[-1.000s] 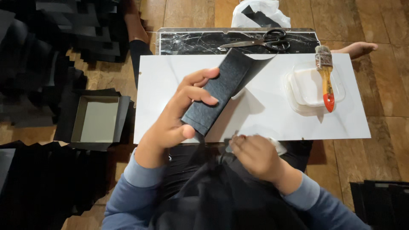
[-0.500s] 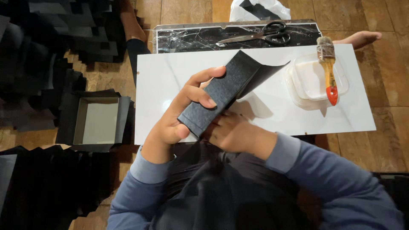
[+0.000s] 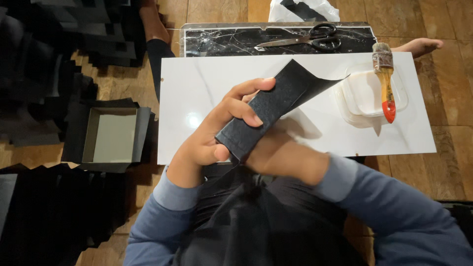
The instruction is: The person sits on the floor and cleans a small black box. They use a paintbrush to apply a liquid from a container to the box's exterior and interior surfaces. The person then wipes the box with a patterned cloth. This process is repeated on different sides of the box.
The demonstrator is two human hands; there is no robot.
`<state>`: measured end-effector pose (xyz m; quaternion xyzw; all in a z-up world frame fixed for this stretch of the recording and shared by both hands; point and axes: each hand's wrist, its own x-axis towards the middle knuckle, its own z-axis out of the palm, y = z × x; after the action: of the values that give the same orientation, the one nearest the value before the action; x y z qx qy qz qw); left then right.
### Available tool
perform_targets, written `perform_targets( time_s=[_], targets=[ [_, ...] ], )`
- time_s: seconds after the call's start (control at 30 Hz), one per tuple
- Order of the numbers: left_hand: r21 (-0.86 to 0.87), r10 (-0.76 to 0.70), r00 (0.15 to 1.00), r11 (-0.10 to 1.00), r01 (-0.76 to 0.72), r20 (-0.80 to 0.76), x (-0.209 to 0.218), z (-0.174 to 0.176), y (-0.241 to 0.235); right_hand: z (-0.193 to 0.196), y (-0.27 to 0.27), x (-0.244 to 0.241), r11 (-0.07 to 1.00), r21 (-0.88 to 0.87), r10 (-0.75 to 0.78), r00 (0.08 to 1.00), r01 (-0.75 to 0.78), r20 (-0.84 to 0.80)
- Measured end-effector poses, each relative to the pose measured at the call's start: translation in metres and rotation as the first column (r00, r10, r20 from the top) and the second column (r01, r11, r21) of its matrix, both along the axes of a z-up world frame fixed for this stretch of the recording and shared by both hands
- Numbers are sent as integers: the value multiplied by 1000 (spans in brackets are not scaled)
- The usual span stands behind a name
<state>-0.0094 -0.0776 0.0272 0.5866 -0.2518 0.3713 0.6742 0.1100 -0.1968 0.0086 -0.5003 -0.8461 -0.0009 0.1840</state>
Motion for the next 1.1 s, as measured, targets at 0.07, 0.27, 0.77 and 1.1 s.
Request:
perform_targets(
  time_s=[0.07,0.27,0.77,1.1],
  targets=[
    [163,86,982,985,-58,-171,-12,11,0,1,2,14,994,-23,-104,987,108,125],
    [135,67,987,990,-48,-145,-11,10,-3,-45,-9,5,995,88,-63,980,47,191],
    [110,106,978,990,-87,-181,-12,13,-4,-107,26,16,774,62,-606,709,630,359],
    [153,105,978,985,-78,-178,-11,16,-3,-91,20,24,837,374,-421,907,399,-25]
  ],
)
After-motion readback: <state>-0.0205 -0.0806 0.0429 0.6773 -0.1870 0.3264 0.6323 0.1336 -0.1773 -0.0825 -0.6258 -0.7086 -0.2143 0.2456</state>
